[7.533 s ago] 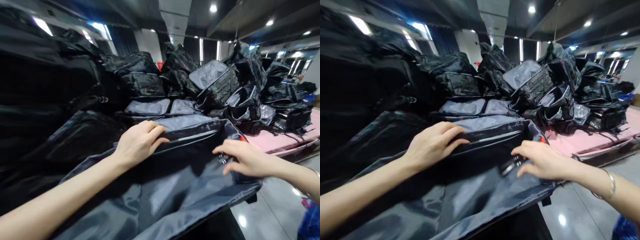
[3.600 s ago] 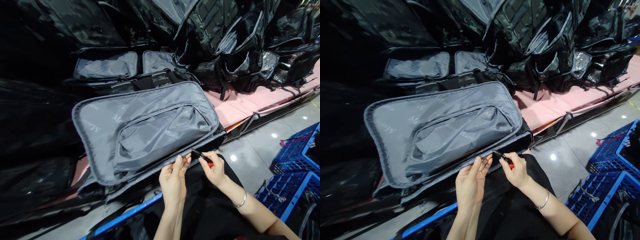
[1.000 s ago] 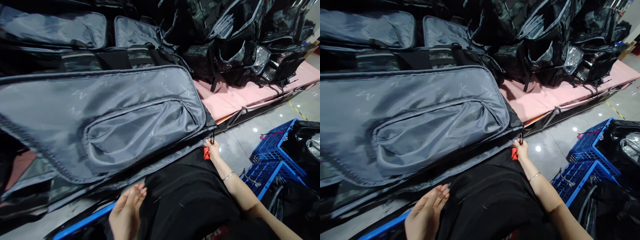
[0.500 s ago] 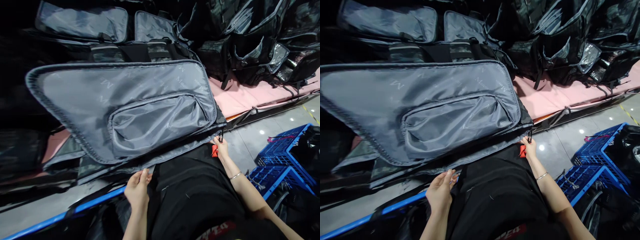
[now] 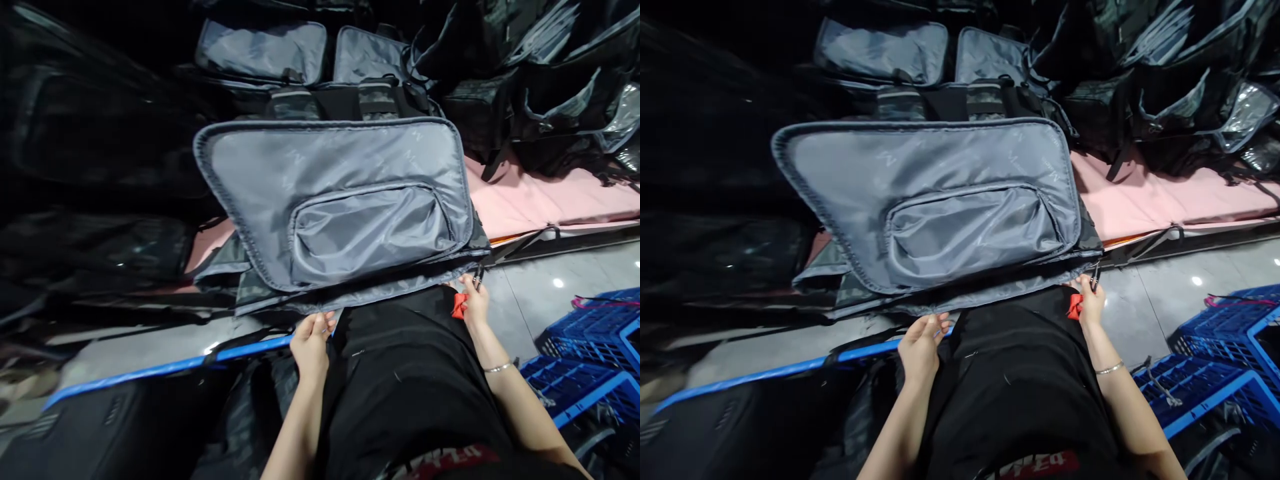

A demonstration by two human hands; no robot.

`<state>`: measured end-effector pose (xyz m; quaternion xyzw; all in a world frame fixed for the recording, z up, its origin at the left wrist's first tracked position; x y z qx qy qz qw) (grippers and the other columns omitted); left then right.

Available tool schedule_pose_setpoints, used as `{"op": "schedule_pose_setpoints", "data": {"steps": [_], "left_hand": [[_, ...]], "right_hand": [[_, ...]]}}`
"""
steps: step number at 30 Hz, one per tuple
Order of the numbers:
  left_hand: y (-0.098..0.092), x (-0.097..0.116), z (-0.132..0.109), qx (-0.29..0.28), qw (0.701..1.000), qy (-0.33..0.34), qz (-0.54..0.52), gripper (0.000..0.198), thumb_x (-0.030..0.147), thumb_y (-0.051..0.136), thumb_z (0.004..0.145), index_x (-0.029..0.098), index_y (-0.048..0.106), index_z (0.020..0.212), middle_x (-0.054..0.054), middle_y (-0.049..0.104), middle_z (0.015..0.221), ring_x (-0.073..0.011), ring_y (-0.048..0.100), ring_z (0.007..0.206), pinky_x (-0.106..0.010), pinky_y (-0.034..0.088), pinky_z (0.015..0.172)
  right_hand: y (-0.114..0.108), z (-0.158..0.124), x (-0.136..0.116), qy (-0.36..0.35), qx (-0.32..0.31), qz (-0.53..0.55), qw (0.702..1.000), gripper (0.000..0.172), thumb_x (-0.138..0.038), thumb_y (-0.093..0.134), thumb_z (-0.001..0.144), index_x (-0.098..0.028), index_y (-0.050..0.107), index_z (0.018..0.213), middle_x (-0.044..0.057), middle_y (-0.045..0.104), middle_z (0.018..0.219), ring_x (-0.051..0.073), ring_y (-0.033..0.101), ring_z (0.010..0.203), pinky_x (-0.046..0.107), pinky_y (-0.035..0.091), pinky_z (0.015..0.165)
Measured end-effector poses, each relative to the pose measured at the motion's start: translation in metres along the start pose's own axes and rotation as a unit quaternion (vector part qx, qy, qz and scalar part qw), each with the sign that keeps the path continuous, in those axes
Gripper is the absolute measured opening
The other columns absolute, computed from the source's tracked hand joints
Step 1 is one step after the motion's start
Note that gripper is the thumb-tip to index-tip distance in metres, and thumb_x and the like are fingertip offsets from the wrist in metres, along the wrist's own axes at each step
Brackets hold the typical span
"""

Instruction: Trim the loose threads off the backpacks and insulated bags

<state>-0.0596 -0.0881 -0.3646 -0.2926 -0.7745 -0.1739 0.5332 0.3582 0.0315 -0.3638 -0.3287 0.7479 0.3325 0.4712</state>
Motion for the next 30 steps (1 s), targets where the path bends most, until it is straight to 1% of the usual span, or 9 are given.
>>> {"op": "schedule_pose_setpoints", "data": {"steps": [4,7,12,16,18,23,25,27,30], "left_hand": [[0.002,0.003,-0.003,-0.030,0.999,-0.014,-0.001,0.029,0.037,0.071,0.057,0.013,0.063,0.072,-0.006,0.067,0.070,-0.0128,0.060,0.057,-0.026,0.050,0.059],[0.000,0.018,-0.012,-0.037,0.999,0.003,-0.006,0.028,0.037,0.071,0.059,0.013,0.065,0.072,-0.006,0.067,0.069,-0.0137,0.060,0.059,-0.026,0.049,0.060],[-0.012,0.098,-0.038,0.007,0.986,0.157,-0.063,0.023,0.036,0.065,0.070,0.016,0.067,0.082,-0.003,0.067,0.078,-0.0111,0.060,0.062,-0.023,0.049,0.063],[-0.006,0.151,-0.042,0.003,0.970,0.203,-0.135,0.036,0.035,0.067,0.071,0.023,0.063,0.105,-0.007,0.060,0.118,-0.0133,0.064,0.072,-0.029,0.051,0.071],[0.004,0.153,-0.031,-0.032,0.976,0.154,-0.152,0.043,0.033,0.073,0.065,0.024,0.062,0.106,-0.007,0.058,0.120,-0.0138,0.064,0.070,-0.030,0.052,0.068],[0.005,0.139,-0.014,-0.116,0.977,0.104,-0.145,0.035,0.025,0.078,0.057,0.019,0.066,0.089,0.001,0.064,0.078,-0.0078,0.055,0.057,-0.022,0.047,0.058],[-0.006,0.130,-0.014,-0.128,0.978,0.092,-0.136,0.031,0.027,0.080,0.053,0.019,0.067,0.080,-0.002,0.067,0.082,-0.0159,0.062,0.074,-0.027,0.050,0.069],[-0.015,0.121,-0.017,-0.135,0.981,0.069,-0.121,0.032,0.030,0.079,0.052,0.017,0.068,0.079,-0.008,0.068,0.099,-0.0247,0.062,0.094,-0.032,0.049,0.080],[-0.020,0.113,-0.023,-0.136,0.985,0.032,-0.099,0.038,0.041,0.073,0.061,0.015,0.070,0.088,-0.012,0.067,0.107,-0.0275,0.059,0.102,-0.034,0.048,0.084]], "right_hand": [[-0.005,-0.008,-0.027,-0.044,0.006,0.016,0.999,0.034,-0.047,0.067,0.066,-0.015,0.057,0.073,-0.012,0.030,0.045,0.002,0.024,0.037,0.017,0.019,0.036],[0.010,-0.020,-0.063,-0.110,-0.047,-0.013,0.993,0.031,-0.045,0.064,0.073,-0.015,0.058,0.073,-0.012,0.024,0.044,0.003,0.019,0.037,0.018,0.017,0.037],[0.055,-0.038,-0.127,-0.221,-0.133,-0.090,0.962,0.039,-0.048,0.053,0.083,-0.014,0.061,0.100,-0.006,0.044,0.056,0.004,0.030,0.041,0.019,0.022,0.040],[0.090,-0.026,-0.136,-0.155,-0.185,-0.070,0.968,0.047,-0.045,0.063,0.075,-0.015,0.057,0.112,-0.006,0.046,0.059,0.003,0.031,0.042,0.017,0.023,0.039],[0.100,-0.020,-0.135,-0.120,-0.193,-0.047,0.973,0.046,-0.040,0.072,0.067,-0.016,0.059,0.103,-0.008,0.043,0.056,0.004,0.035,0.045,0.016,0.025,0.039],[0.099,-0.021,-0.132,-0.070,-0.265,-0.016,0.962,0.028,-0.032,0.073,0.064,-0.021,0.055,0.083,-0.012,0.030,0.048,0.004,0.028,0.037,0.014,0.024,0.035],[0.093,-0.026,-0.137,-0.103,-0.310,-0.098,0.940,0.018,-0.036,0.061,0.076,-0.020,0.055,0.070,-0.011,0.033,0.044,0.006,0.032,0.035,0.015,0.029,0.033],[0.084,-0.028,-0.140,-0.131,-0.342,-0.176,0.914,0.031,-0.040,0.046,0.084,-0.020,0.057,0.064,-0.008,0.044,0.045,0.008,0.041,0.037,0.018,0.037,0.033],[0.072,-0.024,-0.145,-0.158,-0.346,-0.241,0.893,0.029,-0.042,0.051,0.082,-0.016,0.063,0.079,-0.004,0.056,0.053,0.011,0.050,0.044,0.020,0.043,0.040]]}}
Point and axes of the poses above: each hand's wrist, its own z-axis towards the middle knuckle, its own y-axis out of the palm, x = y × z, the point moved 10 cm from there along z, towards the middle knuckle
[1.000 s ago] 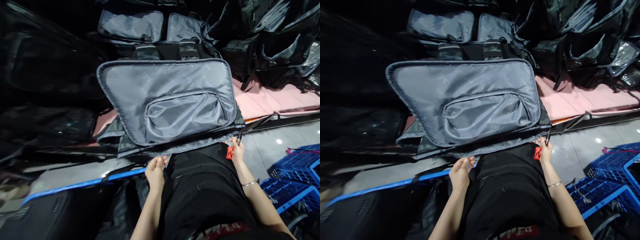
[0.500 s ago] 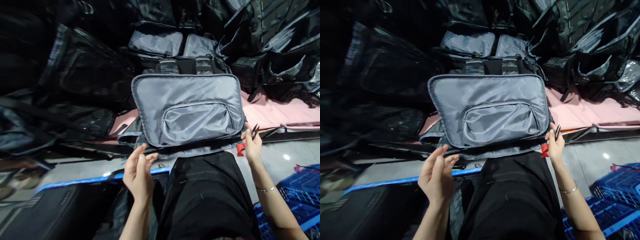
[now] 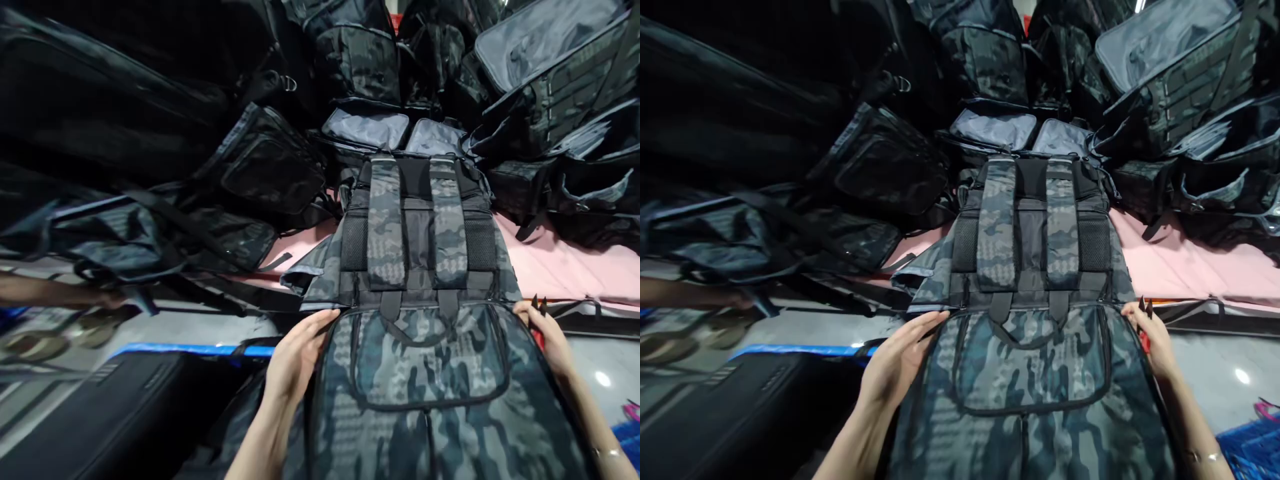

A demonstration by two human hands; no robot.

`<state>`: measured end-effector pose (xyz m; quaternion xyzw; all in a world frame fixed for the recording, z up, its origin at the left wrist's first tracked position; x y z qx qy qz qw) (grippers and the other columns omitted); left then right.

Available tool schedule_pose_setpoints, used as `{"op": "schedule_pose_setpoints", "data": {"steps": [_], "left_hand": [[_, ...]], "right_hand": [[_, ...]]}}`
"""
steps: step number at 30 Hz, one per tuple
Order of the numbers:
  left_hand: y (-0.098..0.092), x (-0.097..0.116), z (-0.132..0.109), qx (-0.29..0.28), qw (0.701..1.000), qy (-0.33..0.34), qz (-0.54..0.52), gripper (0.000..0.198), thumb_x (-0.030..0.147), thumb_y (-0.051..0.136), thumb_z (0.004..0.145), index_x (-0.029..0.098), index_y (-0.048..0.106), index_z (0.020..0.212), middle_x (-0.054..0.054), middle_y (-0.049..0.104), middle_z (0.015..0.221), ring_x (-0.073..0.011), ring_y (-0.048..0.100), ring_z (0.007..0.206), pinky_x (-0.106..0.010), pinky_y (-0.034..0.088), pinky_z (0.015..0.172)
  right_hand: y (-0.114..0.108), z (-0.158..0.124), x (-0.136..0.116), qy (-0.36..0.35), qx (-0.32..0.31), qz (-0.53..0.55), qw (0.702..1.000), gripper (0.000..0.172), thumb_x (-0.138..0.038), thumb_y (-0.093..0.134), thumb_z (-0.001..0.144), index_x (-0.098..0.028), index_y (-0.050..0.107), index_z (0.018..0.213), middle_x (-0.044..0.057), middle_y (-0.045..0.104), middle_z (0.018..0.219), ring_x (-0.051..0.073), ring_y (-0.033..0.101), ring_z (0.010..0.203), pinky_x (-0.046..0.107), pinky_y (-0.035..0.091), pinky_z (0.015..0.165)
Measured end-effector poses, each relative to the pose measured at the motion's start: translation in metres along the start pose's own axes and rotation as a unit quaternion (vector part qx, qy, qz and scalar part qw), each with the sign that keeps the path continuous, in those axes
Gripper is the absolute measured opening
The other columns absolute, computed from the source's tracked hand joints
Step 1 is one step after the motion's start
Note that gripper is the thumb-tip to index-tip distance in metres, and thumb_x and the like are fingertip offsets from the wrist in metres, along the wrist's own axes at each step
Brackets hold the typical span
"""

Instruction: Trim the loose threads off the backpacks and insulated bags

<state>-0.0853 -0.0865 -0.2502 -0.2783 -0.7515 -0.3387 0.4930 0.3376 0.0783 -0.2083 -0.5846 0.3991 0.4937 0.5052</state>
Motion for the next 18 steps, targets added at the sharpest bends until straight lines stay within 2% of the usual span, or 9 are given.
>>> {"op": "schedule_pose_setpoints", "data": {"steps": [3,6,8,10,11,13,16,18], "left_hand": [[0.002,0.003,0.003,0.026,0.994,0.019,0.106,0.039,0.043,0.074,0.058,0.016,0.071,0.086,-0.010,0.070,0.096,-0.0243,0.062,0.093,-0.032,0.047,0.083],[0.006,0.009,0.012,0.053,0.972,0.064,0.219,0.029,0.040,0.075,0.054,0.018,0.071,0.072,-0.005,0.070,0.079,-0.0211,0.062,0.079,-0.028,0.046,0.077],[0.006,0.011,0.017,0.071,0.966,0.085,0.233,0.024,0.041,0.073,0.055,0.019,0.069,0.063,-0.003,0.068,0.070,-0.0199,0.060,0.072,-0.027,0.045,0.071],[0.007,0.015,0.019,0.078,0.968,0.097,0.218,0.025,0.043,0.071,0.056,0.019,0.067,0.060,-0.003,0.065,0.066,-0.0191,0.057,0.069,-0.027,0.043,0.067],[0.008,0.017,0.018,0.074,0.970,0.099,0.208,0.027,0.045,0.070,0.057,0.018,0.066,0.060,-0.003,0.064,0.066,-0.0186,0.056,0.068,-0.027,0.043,0.065],[0.015,0.022,0.017,0.056,0.981,0.091,0.164,0.034,0.051,0.067,0.058,0.017,0.065,0.064,-0.002,0.063,0.064,-0.0170,0.055,0.063,-0.027,0.043,0.061],[0.032,0.031,0.017,0.020,0.996,0.077,0.036,0.041,0.055,0.070,0.055,0.016,0.063,0.066,0.001,0.057,0.058,-0.0126,0.049,0.054,-0.025,0.040,0.055],[0.044,0.037,0.022,0.006,0.996,0.082,-0.024,0.041,0.054,0.075,0.051,0.017,0.063,0.064,0.002,0.055,0.056,-0.0108,0.046,0.053,-0.023,0.038,0.054]], "right_hand": [[-0.004,0.001,-0.002,-0.022,0.000,-0.122,0.992,0.032,-0.042,0.063,0.074,-0.017,0.062,0.094,0.002,0.066,0.073,0.015,0.061,0.064,0.023,0.048,0.059],[-0.002,0.004,-0.004,-0.040,-0.003,-0.237,0.971,0.034,-0.046,0.054,0.081,-0.018,0.064,0.096,0.007,0.068,0.095,0.020,0.063,0.086,0.026,0.048,0.075],[-0.002,0.004,-0.004,-0.042,0.004,-0.293,0.955,0.036,-0.049,0.049,0.083,-0.018,0.064,0.095,0.006,0.069,0.092,0.018,0.063,0.077,0.025,0.047,0.070],[-0.006,0.004,-0.001,-0.041,0.021,-0.322,0.945,0.038,-0.051,0.047,0.084,-0.017,0.064,0.092,0.004,0.069,0.080,0.013,0.058,0.056,0.023,0.046,0.059],[-0.008,0.003,0.001,-0.041,0.030,-0.322,0.945,0.039,-0.051,0.047,0.083,-0.017,0.064,0.091,0.004,0.068,0.075,0.011,0.053,0.049,0.023,0.044,0.054],[-0.016,0.005,0.003,-0.052,0.063,-0.280,0.957,0.039,-0.051,0.050,0.081,-0.016,0.064,0.088,0.004,0.067,0.074,0.011,0.053,0.050,0.023,0.044,0.054],[-0.039,0.012,0.008,-0.074,0.154,-0.128,0.977,0.038,-0.051,0.059,0.074,-0.015,0.065,0.082,0.007,0.067,0.078,0.016,0.060,0.068,0.026,0.047,0.065],[-0.055,0.021,0.016,-0.072,0.213,-0.020,0.974,0.039,-0.052,0.064,0.068,-0.015,0.064,0.079,0.005,0.064,0.073,0.016,0.059,0.066,0.028,0.048,0.064]]}}
Point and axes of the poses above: each hand's wrist, its own z-axis towards the middle knuckle, its own y-axis out of the palm, x = y × z, the point moved 10 cm from there along z, towards the middle knuckle
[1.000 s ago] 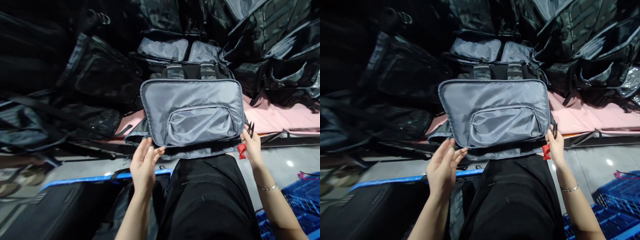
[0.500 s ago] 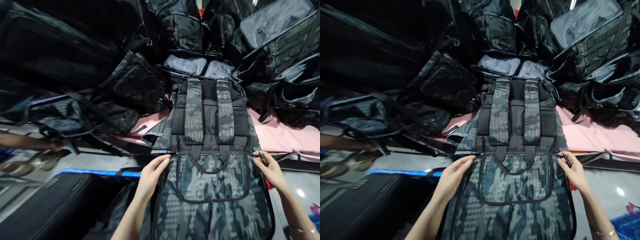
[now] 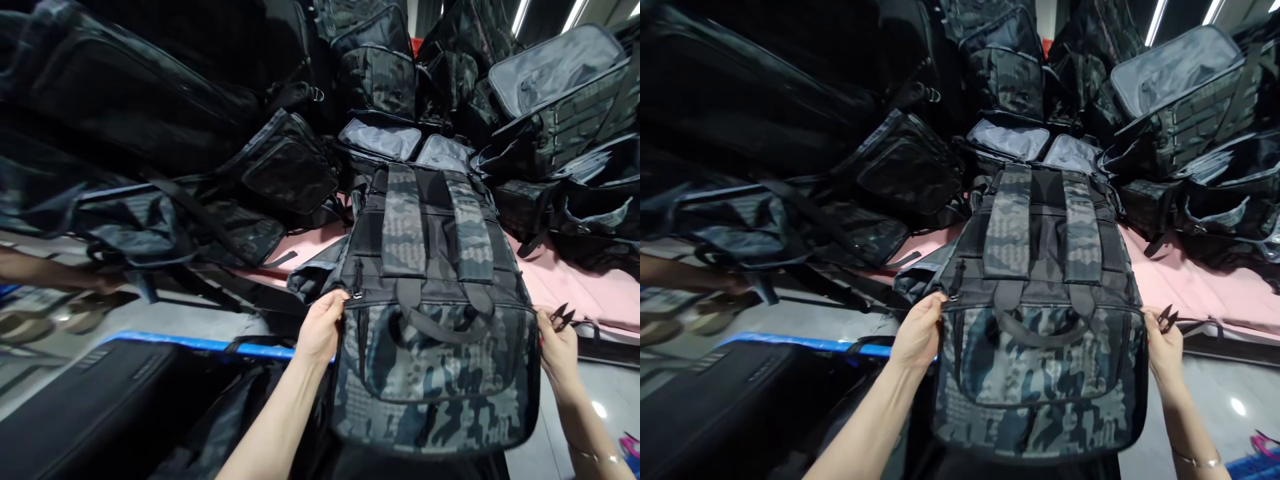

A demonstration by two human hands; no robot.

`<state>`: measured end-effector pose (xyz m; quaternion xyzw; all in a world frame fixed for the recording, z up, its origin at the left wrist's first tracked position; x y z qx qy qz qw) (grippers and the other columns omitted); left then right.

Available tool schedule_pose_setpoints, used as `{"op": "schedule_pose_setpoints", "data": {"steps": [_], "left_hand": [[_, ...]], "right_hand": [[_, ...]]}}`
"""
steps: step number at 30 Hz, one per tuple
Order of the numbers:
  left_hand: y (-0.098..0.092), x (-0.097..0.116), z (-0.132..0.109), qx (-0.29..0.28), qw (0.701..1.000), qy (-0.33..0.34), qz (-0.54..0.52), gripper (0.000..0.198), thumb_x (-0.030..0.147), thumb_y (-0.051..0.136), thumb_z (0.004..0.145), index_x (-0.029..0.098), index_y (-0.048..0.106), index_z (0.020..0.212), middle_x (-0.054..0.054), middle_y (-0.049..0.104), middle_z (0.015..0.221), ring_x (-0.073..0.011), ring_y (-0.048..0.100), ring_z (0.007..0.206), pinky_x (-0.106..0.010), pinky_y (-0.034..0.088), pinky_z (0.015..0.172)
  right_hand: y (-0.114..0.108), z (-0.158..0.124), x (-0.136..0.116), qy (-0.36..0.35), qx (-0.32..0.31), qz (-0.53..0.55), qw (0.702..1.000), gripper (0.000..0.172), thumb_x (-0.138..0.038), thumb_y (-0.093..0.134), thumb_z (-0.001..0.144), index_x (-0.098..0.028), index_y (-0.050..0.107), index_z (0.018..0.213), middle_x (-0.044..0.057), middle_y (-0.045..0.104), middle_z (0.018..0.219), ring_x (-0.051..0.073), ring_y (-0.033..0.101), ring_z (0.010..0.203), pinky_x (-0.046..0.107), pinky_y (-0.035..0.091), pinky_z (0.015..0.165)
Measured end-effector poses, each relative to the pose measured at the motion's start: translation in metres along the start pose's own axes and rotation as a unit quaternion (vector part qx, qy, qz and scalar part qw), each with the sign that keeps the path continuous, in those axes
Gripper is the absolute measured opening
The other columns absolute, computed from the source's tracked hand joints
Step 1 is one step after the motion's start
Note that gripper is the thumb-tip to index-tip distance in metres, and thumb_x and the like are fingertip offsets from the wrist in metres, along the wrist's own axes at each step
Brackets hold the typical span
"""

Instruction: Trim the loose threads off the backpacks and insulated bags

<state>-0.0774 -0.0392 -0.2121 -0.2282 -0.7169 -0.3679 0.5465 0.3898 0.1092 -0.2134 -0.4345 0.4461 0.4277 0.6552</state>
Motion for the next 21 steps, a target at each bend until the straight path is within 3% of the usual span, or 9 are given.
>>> {"op": "schedule_pose_setpoints", "data": {"steps": [3,6,8,11,14,16,18,21], "left_hand": [[0.012,-0.001,0.006,-0.008,1.000,0.017,-0.009,0.040,0.052,0.078,0.048,0.016,0.064,0.062,0.001,0.058,0.061,-0.0113,0.048,0.061,-0.022,0.039,0.060],[0.016,-0.014,-0.001,-0.020,1.000,-0.005,-0.006,0.037,0.047,0.079,0.050,0.015,0.067,0.063,-0.001,0.061,0.066,-0.0124,0.051,0.066,-0.022,0.039,0.062],[0.016,-0.027,-0.012,-0.021,0.999,-0.048,-0.010,0.037,0.047,0.077,0.054,0.014,0.068,0.065,-0.002,0.062,0.068,-0.0128,0.052,0.066,-0.022,0.040,0.061],[0.015,-0.039,-0.026,0.001,0.995,-0.103,-0.018,0.041,0.049,0.078,0.052,0.013,0.068,0.067,-0.003,0.063,0.067,-0.0131,0.053,0.064,-0.023,0.041,0.060],[0.028,-0.044,-0.032,-0.021,0.986,-0.163,-0.004,0.037,0.045,0.080,0.049,0.013,0.067,0.060,-0.003,0.064,0.062,-0.0144,0.055,0.059,-0.025,0.043,0.059],[0.040,-0.044,-0.034,-0.057,0.980,-0.189,0.009,0.033,0.042,0.080,0.050,0.013,0.067,0.058,-0.005,0.066,0.062,-0.0173,0.059,0.061,-0.028,0.045,0.062],[0.046,-0.040,-0.033,-0.075,0.980,-0.184,0.014,0.031,0.039,0.080,0.050,0.013,0.069,0.063,-0.007,0.069,0.067,-0.0202,0.062,0.069,-0.030,0.047,0.067],[0.044,-0.039,-0.034,-0.061,0.983,-0.171,-0.011,0.032,0.036,0.082,0.047,0.015,0.071,0.069,-0.007,0.072,0.076,-0.0217,0.064,0.081,-0.030,0.047,0.076]], "right_hand": [[-0.004,0.017,0.013,0.026,0.044,0.067,0.996,0.041,-0.052,0.070,0.061,-0.015,0.064,0.077,0.001,0.061,0.067,0.014,0.057,0.061,0.029,0.048,0.064],[-0.003,0.020,0.015,0.016,0.040,0.020,0.999,0.038,-0.049,0.070,0.062,-0.014,0.066,0.075,0.004,0.064,0.074,0.017,0.059,0.071,0.033,0.047,0.076],[-0.004,0.013,0.016,0.012,0.038,-0.022,0.999,0.038,-0.049,0.068,0.065,-0.013,0.067,0.077,0.005,0.066,0.079,0.019,0.060,0.077,0.035,0.046,0.082],[-0.016,-0.007,0.009,0.019,0.101,-0.047,0.994,0.041,-0.049,0.066,0.069,-0.012,0.066,0.088,0.007,0.065,0.085,0.020,0.059,0.081,0.036,0.047,0.082],[-0.014,-0.032,-0.018,-0.005,0.126,-0.062,0.990,0.045,-0.047,0.062,0.074,-0.013,0.059,0.102,0.008,0.062,0.092,0.018,0.058,0.082,0.033,0.047,0.080],[0.005,-0.051,-0.042,-0.019,0.068,-0.069,0.995,0.041,-0.045,0.055,0.081,-0.015,0.053,0.109,0.006,0.060,0.090,0.016,0.058,0.079,0.030,0.048,0.075],[0.037,-0.075,-0.062,-0.010,-0.031,-0.055,0.998,0.034,-0.042,0.045,0.088,-0.020,0.047,0.114,0.003,0.059,0.084,0.013,0.057,0.069,0.026,0.049,0.066],[0.090,-0.117,-0.090,-0.020,-0.170,-0.050,0.984,0.025,-0.034,0.048,0.088,-0.021,0.049,0.109,0.004,0.061,0.086,0.015,0.061,0.079,0.025,0.050,0.070]]}}
Point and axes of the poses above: each hand's wrist, its own z-axis towards the middle knuckle, its own y-axis out of the palm, x = y × z, the point moved 10 cm from there along z, towards the middle knuckle
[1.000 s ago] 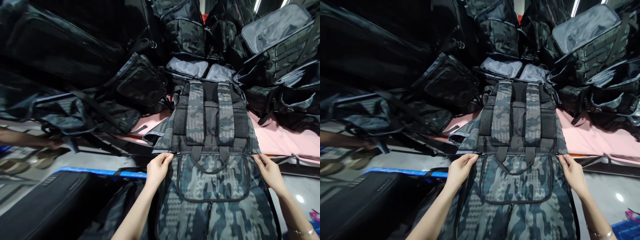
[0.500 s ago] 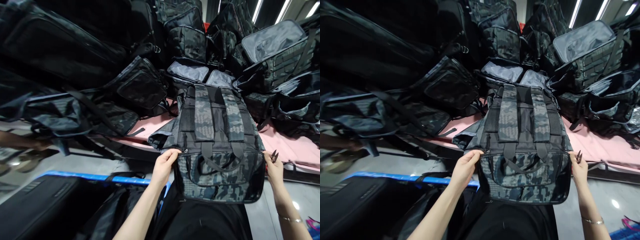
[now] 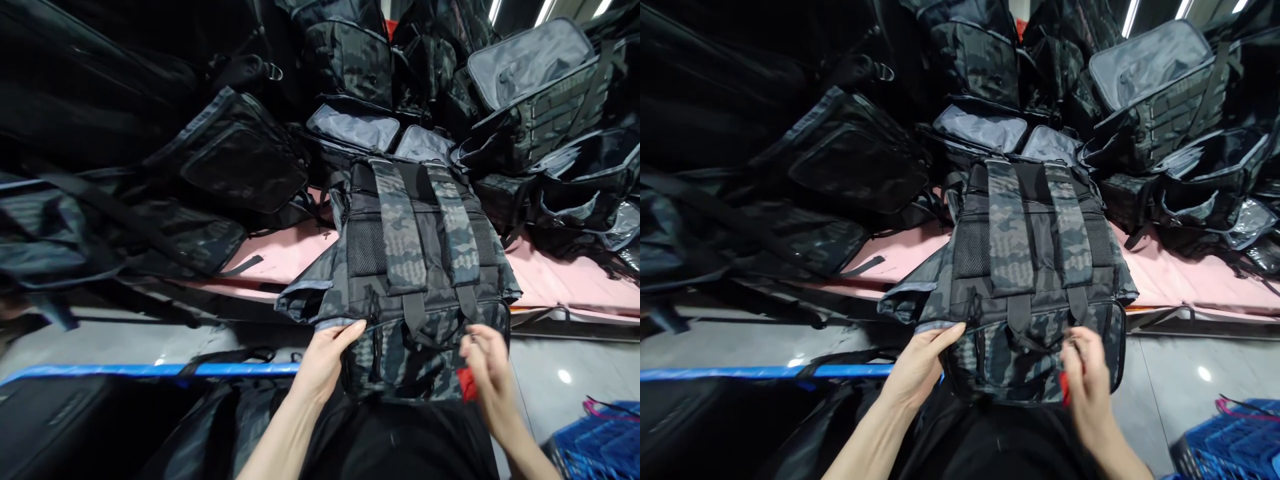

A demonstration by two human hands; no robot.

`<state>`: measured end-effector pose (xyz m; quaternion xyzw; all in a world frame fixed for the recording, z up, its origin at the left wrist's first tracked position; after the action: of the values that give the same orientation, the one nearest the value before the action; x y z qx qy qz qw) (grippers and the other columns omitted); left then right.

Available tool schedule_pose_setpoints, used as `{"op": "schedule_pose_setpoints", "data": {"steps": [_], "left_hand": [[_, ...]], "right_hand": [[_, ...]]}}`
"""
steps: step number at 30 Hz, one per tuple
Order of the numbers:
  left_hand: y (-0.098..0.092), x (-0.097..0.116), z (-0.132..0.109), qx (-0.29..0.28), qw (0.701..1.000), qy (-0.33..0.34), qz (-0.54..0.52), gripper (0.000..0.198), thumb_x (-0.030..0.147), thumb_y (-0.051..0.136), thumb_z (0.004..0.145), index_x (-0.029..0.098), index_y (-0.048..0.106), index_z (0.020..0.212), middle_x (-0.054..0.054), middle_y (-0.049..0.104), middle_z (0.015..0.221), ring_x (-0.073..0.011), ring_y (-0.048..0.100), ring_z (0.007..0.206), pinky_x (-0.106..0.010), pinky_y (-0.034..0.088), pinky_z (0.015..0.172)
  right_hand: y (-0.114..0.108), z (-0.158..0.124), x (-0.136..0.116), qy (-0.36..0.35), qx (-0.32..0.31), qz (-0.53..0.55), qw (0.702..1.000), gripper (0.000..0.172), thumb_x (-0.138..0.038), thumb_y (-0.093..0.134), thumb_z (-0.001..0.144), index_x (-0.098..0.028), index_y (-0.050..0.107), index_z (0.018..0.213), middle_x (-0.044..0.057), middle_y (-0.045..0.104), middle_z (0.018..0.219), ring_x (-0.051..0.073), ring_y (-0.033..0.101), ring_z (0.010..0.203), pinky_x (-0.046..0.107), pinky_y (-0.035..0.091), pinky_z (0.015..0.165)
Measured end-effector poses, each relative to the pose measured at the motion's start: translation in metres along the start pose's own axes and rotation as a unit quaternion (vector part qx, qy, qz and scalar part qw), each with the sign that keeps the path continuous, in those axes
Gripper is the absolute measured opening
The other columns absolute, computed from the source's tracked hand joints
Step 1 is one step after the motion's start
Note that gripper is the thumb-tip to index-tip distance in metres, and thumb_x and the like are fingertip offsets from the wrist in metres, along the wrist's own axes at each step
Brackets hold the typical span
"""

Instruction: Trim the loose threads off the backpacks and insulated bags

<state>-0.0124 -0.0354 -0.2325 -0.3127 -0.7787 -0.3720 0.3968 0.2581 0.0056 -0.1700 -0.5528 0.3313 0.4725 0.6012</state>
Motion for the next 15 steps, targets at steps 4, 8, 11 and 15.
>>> {"op": "schedule_pose_setpoints", "data": {"steps": [4,8,11,15], "left_hand": [[-0.005,-0.013,-0.003,0.030,0.998,-0.031,-0.043,0.035,0.034,0.084,0.039,0.015,0.072,0.066,-0.005,0.072,0.075,-0.0220,0.064,0.082,-0.030,0.048,0.077],[-0.002,-0.017,-0.005,0.032,0.997,-0.049,-0.059,0.033,0.032,0.084,0.038,0.015,0.072,0.064,-0.005,0.071,0.069,-0.0239,0.065,0.083,-0.033,0.048,0.079],[0.001,-0.016,-0.007,0.030,0.996,-0.050,-0.063,0.034,0.032,0.084,0.038,0.014,0.073,0.065,-0.005,0.070,0.065,-0.0251,0.065,0.086,-0.033,0.048,0.082],[0.002,-0.015,-0.007,0.022,0.997,-0.048,-0.056,0.034,0.032,0.083,0.040,0.014,0.073,0.068,-0.005,0.070,0.063,-0.0267,0.065,0.089,-0.035,0.049,0.084]], "right_hand": [[0.062,-0.013,-0.024,-0.030,-0.097,0.004,0.995,0.019,-0.030,0.054,0.086,-0.019,0.054,0.101,0.001,0.062,0.074,0.014,0.061,0.068,0.022,0.049,0.062],[0.082,-0.010,-0.032,-0.087,-0.074,-0.004,0.993,0.017,-0.027,0.052,0.087,-0.018,0.055,0.101,0.001,0.065,0.076,0.013,0.062,0.065,0.022,0.050,0.061],[0.090,-0.008,-0.037,-0.120,-0.073,-0.026,0.990,0.016,-0.025,0.050,0.088,-0.018,0.054,0.102,0.003,0.067,0.082,0.014,0.065,0.071,0.024,0.051,0.066],[0.092,-0.007,-0.039,-0.119,-0.076,-0.037,0.989,0.015,-0.024,0.049,0.087,-0.018,0.052,0.101,0.003,0.065,0.079,0.014,0.064,0.067,0.023,0.050,0.063]]}}
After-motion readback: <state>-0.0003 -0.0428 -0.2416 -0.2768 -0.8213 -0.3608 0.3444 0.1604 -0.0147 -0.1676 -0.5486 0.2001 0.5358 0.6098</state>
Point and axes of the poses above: each hand's wrist, its own z-axis towards the middle knuckle, its own y-axis out of the palm, x = y × z, the point moved 10 cm from there along z, towards the middle knuckle
